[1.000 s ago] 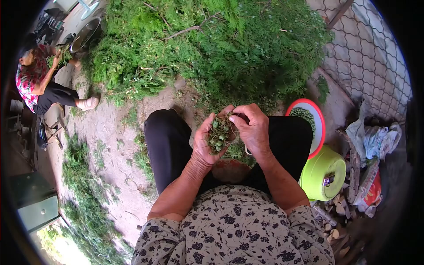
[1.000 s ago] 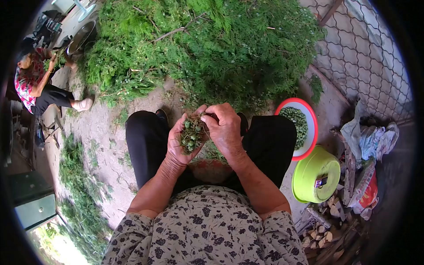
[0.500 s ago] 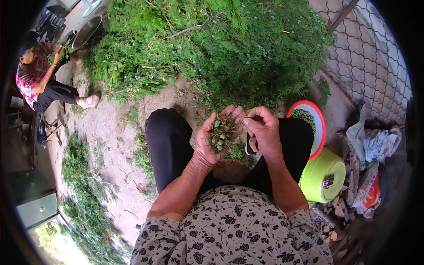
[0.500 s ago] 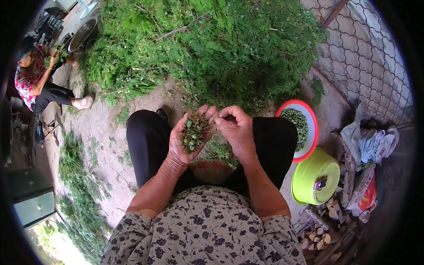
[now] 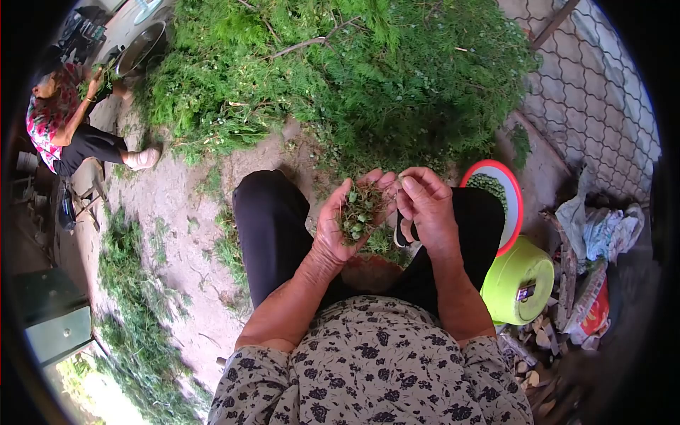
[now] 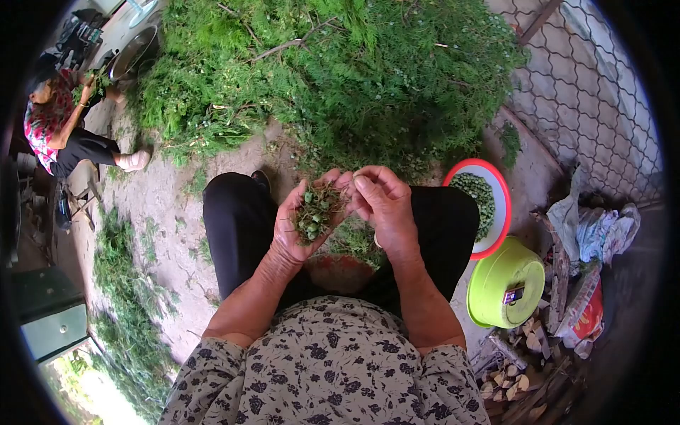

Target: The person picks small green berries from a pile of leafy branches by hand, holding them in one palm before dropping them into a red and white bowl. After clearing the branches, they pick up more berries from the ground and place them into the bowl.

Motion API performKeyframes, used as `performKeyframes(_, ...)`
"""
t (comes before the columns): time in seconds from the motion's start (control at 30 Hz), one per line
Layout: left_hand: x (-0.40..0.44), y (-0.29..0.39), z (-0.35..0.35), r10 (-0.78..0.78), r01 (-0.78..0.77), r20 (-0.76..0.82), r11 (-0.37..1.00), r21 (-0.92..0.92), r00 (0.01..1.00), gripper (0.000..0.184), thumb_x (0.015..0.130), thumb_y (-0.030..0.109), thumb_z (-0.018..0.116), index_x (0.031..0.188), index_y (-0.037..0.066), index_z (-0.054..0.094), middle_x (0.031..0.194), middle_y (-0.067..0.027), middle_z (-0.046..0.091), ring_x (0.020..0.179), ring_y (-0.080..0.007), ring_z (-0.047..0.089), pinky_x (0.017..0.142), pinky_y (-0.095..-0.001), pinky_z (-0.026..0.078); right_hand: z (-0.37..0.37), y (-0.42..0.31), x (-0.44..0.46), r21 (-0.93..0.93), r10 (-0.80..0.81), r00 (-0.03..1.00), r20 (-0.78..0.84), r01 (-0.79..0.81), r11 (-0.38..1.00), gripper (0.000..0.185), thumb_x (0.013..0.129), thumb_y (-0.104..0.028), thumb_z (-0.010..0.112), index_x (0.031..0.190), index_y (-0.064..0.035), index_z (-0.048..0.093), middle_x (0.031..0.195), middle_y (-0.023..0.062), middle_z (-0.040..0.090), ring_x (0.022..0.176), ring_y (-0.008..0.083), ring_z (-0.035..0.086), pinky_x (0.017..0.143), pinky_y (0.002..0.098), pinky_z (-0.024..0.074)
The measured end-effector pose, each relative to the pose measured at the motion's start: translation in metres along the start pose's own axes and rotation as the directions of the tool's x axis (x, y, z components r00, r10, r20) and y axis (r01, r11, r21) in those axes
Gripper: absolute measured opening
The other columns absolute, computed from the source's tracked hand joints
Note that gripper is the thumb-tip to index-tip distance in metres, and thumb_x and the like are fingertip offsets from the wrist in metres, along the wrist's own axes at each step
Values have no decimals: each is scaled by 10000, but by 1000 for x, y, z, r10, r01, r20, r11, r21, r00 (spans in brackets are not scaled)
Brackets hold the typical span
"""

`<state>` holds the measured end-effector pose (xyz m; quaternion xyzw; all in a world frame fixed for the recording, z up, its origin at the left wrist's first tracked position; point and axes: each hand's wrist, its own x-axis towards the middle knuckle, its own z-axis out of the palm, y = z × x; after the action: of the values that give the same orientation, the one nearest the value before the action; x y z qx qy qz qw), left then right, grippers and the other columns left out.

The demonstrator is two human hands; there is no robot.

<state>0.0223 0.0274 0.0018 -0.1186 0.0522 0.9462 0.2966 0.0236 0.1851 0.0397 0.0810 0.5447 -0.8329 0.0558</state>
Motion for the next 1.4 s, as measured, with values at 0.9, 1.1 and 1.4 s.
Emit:
performKeyframes(0.9,-2,0,-8,-75,93,-230,993,68,970,357,966,386,423,1080,95,596,985,-75,652,950,-215,619,862,-358,502,13,5,-1,-258,51,996,74,-30,966,110,813,-36,642,920,-20,618,906,45,606,709,104,566,602,214,452)
performKeyframes(1.1,0,-4,1,-44,50,-151,998,34,988,401,962,379,429,1152,58,576,1042,-78,654,960,-221,625,882,-389,493,-4,-10,4,84,199,968,150,-213,973,67,836,-32,608,889,4,591,851,56,645,701,103,584,593,239,467)
performKeyframes(1.4,1,-2,-20,-114,118,-187,993,9,976,322,944,350,489,1034,69,618,967,-85,668,901,-238,649,828,-377,534,22,23,6,-743,-374,886,274,442,503,179,734,-1,683,906,-28,640,818,96,636,703,191,624,646,290,494)
